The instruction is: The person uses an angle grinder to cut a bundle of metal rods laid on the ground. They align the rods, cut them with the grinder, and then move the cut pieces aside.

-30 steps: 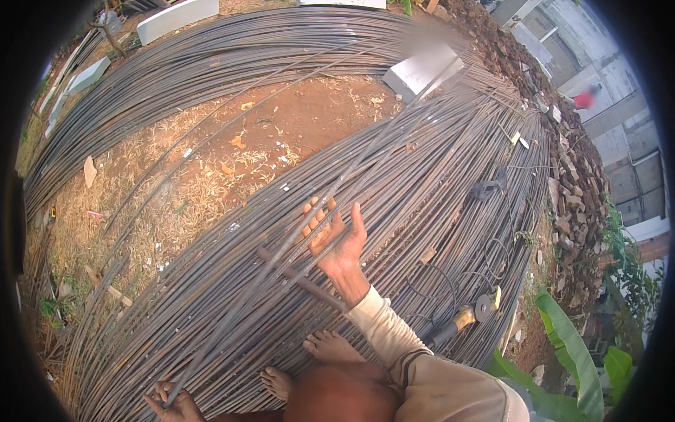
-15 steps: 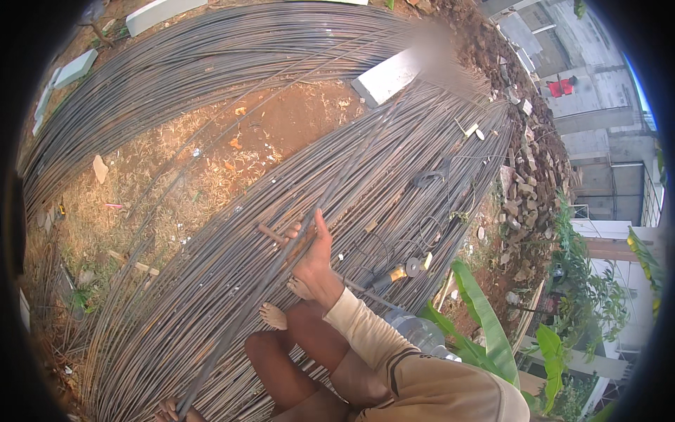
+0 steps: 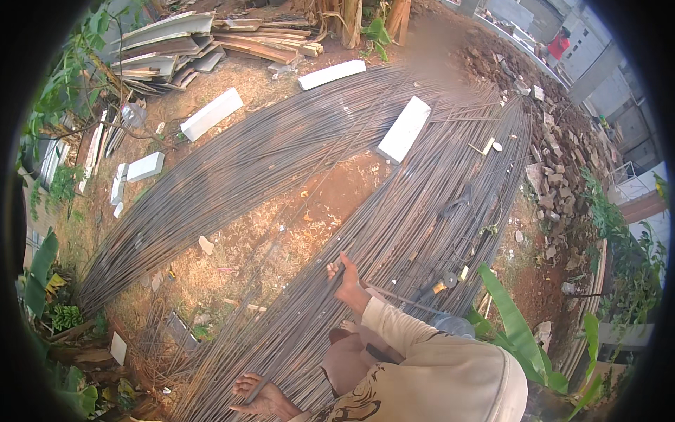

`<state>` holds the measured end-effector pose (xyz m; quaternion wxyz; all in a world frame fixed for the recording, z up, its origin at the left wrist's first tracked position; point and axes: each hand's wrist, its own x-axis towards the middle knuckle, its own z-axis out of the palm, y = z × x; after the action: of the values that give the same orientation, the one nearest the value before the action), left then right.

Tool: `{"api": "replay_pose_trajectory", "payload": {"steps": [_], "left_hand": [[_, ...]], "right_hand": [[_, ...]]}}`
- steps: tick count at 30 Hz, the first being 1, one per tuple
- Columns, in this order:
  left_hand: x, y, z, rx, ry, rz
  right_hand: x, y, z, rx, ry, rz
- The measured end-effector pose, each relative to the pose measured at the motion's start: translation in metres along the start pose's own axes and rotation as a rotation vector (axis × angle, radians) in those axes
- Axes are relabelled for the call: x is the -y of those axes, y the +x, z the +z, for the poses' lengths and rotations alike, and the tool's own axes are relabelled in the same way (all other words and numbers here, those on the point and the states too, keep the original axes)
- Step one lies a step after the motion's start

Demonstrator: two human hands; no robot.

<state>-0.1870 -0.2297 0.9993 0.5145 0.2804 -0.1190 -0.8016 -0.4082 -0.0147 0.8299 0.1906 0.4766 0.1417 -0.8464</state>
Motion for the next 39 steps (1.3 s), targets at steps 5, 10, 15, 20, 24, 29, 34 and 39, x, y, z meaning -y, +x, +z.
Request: {"api": "replay_pose_trajectory", "payload": {"steps": [5,10,15,20,24,29,34,39], "left_hand": [[-0.024,0.034,0.04,0.496,-0.038,-0.114],[0.015,0.026,0.23,0.421,-0.111,-0.038],[0.035,0.099,0.315,0.677,-0.008,0.06],[0.015,0.201,0.284,0.428,0.973,0.811],[0.079,0.233,0.293,-0.122,1.084,0.553],[0.119,0.288,0.273,-0.354,1.138,0.298],[0.14,0.348,0.238,-0.455,1.229,0.086],[0.171,0.418,0.204,-0.472,1.33,-0.134]], "right_hand": [[0.059,-0.035,0.057,0.379,-0.156,0.018],[0.223,0.054,0.111,0.372,0.231,-0.273],[0.368,0.171,0.201,0.35,0.104,-0.403],[0.384,0.229,0.292,0.182,0.051,-0.475],[0.37,0.248,0.316,0.129,0.023,-0.463],[0.341,0.256,0.33,-0.047,0.006,-0.443],[0.304,0.243,0.352,-0.046,0.018,-0.408],[0.273,0.247,0.395,-0.095,-0.001,-0.38]]}}
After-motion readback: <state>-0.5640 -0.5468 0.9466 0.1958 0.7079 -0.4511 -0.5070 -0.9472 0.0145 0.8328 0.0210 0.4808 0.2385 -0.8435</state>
